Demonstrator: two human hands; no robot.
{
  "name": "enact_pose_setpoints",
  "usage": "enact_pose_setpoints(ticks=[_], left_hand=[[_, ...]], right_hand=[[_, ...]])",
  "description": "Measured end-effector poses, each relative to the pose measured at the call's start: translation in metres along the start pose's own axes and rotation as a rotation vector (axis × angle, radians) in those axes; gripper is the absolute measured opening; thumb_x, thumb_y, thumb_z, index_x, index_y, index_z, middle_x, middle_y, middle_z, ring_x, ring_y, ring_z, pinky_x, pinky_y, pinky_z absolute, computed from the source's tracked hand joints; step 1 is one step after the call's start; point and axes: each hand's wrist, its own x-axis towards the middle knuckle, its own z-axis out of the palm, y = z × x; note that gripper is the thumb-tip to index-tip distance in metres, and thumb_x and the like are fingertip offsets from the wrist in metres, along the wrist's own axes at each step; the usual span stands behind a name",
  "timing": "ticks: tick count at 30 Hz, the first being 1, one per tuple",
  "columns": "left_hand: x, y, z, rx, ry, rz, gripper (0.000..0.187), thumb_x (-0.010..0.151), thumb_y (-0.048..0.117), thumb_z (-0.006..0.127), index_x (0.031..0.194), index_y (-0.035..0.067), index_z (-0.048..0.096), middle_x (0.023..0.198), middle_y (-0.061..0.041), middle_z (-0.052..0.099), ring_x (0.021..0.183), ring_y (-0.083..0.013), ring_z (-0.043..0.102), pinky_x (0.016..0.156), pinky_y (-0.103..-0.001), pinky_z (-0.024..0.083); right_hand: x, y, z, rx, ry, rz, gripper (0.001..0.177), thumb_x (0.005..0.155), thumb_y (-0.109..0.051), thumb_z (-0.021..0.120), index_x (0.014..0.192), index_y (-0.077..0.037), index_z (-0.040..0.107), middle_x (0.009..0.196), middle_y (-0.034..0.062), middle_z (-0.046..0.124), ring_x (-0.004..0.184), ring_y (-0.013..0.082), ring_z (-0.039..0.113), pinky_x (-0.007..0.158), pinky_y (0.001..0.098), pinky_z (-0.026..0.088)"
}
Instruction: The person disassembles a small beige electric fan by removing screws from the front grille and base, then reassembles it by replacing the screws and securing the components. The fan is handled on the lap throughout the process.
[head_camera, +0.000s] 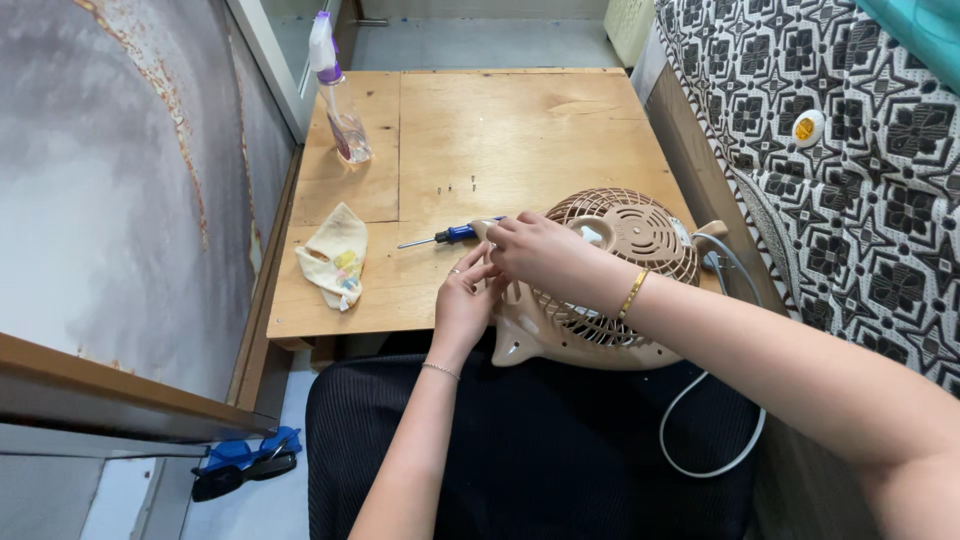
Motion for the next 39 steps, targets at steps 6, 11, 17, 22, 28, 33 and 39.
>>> enact_pose_setpoints(ticks=[6, 11, 17, 22, 28, 33, 39], left_hand=[[-0.010, -0.014, -0.002, -0.079, -0.057, -0.162, 0.045, 0.091, 0.032, 0.072, 0.132, 0.014, 0.070, 0.154, -0.005, 0.052, 0.132, -0.0167, 0.058, 0.097, -0.031, 0.053], [-0.023, -0.033, 0.000, -0.524, -0.130, -0.280, 0.056, 0.103, 0.028, 0.055, 0.155, 0.009, 0.044, 0.157, -0.008, 0.052, 0.141, -0.0145, 0.051, 0.114, -0.028, 0.040], [-0.025, -0.040, -0.004, -0.511, -0.214, -0.335, 0.060, 0.101, 0.029, 0.060, 0.156, 0.014, 0.042, 0.149, -0.006, 0.058, 0.133, -0.0112, 0.054, 0.114, -0.029, 0.038], [-0.022, -0.039, -0.008, -0.476, -0.242, -0.372, 0.062, 0.100, 0.030, 0.063, 0.158, 0.017, 0.044, 0.135, -0.011, 0.068, 0.121, -0.0115, 0.059, 0.110, -0.028, 0.043], [-0.021, -0.045, -0.009, -0.459, -0.224, -0.332, 0.060, 0.097, 0.028, 0.067, 0.152, 0.012, 0.048, 0.144, -0.003, 0.061, 0.123, -0.0064, 0.059, 0.106, -0.025, 0.045], [-0.022, -0.051, -0.010, -0.415, -0.237, -0.392, 0.062, 0.097, 0.030, 0.066, 0.154, 0.013, 0.048, 0.139, -0.010, 0.068, 0.115, -0.0111, 0.061, 0.102, -0.026, 0.049], [-0.019, -0.059, -0.009, -0.506, -0.223, -0.343, 0.059, 0.097, 0.024, 0.067, 0.151, 0.009, 0.049, 0.147, -0.007, 0.060, 0.124, -0.0094, 0.059, 0.105, -0.026, 0.048]], right_hand=[[-0.006, 0.008, -0.002, 0.027, 0.115, -0.045, 0.012, 0.083, -0.024, 0.069, 0.090, -0.019, 0.078, 0.108, -0.0014, 0.064, 0.108, 0.0162, 0.058, 0.094, 0.0335, 0.045], [-0.008, 0.005, 0.004, -0.023, 0.151, -0.043, 0.017, 0.083, -0.019, 0.069, 0.097, -0.018, 0.078, 0.100, -0.0029, 0.066, 0.105, 0.0162, 0.059, 0.095, 0.0327, 0.046], [-0.005, 0.000, 0.010, 0.141, 0.150, 0.011, 0.014, 0.079, -0.015, 0.070, 0.091, -0.015, 0.077, 0.097, -0.0002, 0.066, 0.106, 0.0198, 0.059, 0.096, 0.0328, 0.047], [-0.007, -0.003, 0.015, 0.087, 0.205, -0.019, 0.013, 0.075, -0.013, 0.071, 0.087, -0.012, 0.076, 0.094, -0.0003, 0.066, 0.104, 0.0187, 0.060, 0.102, 0.0329, 0.047], [-0.001, -0.013, 0.028, 0.060, 0.190, -0.058, 0.014, 0.072, -0.013, 0.071, 0.085, -0.010, 0.075, 0.096, -0.0012, 0.067, 0.102, 0.0174, 0.060, 0.094, 0.0309, 0.048], [0.020, -0.023, 0.035, -0.080, 0.054, -0.028, 0.009, 0.079, -0.019, 0.070, 0.081, -0.012, 0.075, 0.094, -0.0012, 0.068, 0.096, 0.0159, 0.060, 0.086, 0.0311, 0.046], [0.027, -0.030, 0.037, -0.057, 0.020, -0.005, 0.009, 0.080, -0.020, 0.068, 0.079, -0.016, 0.076, 0.092, -0.0028, 0.069, 0.098, 0.0161, 0.061, 0.089, 0.0338, 0.043]])
